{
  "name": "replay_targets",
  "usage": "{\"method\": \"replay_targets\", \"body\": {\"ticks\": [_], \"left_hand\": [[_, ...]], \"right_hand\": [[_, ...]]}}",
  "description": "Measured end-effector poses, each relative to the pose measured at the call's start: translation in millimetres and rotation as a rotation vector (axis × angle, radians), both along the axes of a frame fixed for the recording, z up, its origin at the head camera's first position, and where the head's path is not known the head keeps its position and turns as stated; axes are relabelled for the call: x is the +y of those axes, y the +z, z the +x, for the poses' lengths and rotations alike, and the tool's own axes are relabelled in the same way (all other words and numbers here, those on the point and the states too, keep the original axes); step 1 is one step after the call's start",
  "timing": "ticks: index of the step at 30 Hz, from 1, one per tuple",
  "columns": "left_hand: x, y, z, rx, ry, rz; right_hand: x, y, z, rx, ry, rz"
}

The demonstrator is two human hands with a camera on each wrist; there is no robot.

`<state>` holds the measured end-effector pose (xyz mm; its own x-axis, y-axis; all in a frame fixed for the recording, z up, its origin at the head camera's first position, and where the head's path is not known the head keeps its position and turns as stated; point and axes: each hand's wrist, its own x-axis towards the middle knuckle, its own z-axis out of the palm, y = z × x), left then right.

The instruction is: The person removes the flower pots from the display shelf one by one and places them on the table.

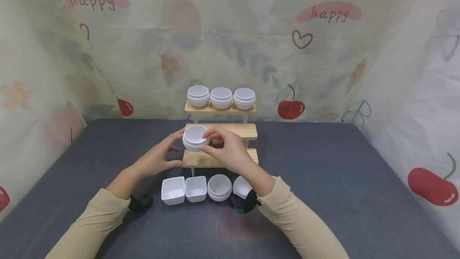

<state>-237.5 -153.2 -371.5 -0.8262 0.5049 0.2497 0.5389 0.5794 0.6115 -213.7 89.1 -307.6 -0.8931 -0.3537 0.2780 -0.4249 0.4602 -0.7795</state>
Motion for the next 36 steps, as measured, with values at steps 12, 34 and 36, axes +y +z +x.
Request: {"method": "replay_targets", "body": {"ticks": [12, 34, 36], "left_hand": [[-1, 0.0, -1.4, -0.001, 0.002, -0.006], [0, 1.3, -0.1, -0.003, 0.008, -0.014], [0, 1.1, 0.0, -0.002, 0.005, -0.013]], "right_hand": [[2, -1.8, 10.3, -0.011, 0.017, -0.002], [4, -11.0, 27.0, -0.016, 0.082, 0.009], [4, -12.5, 28.1, -0.011, 0.096, 0.010]]}}
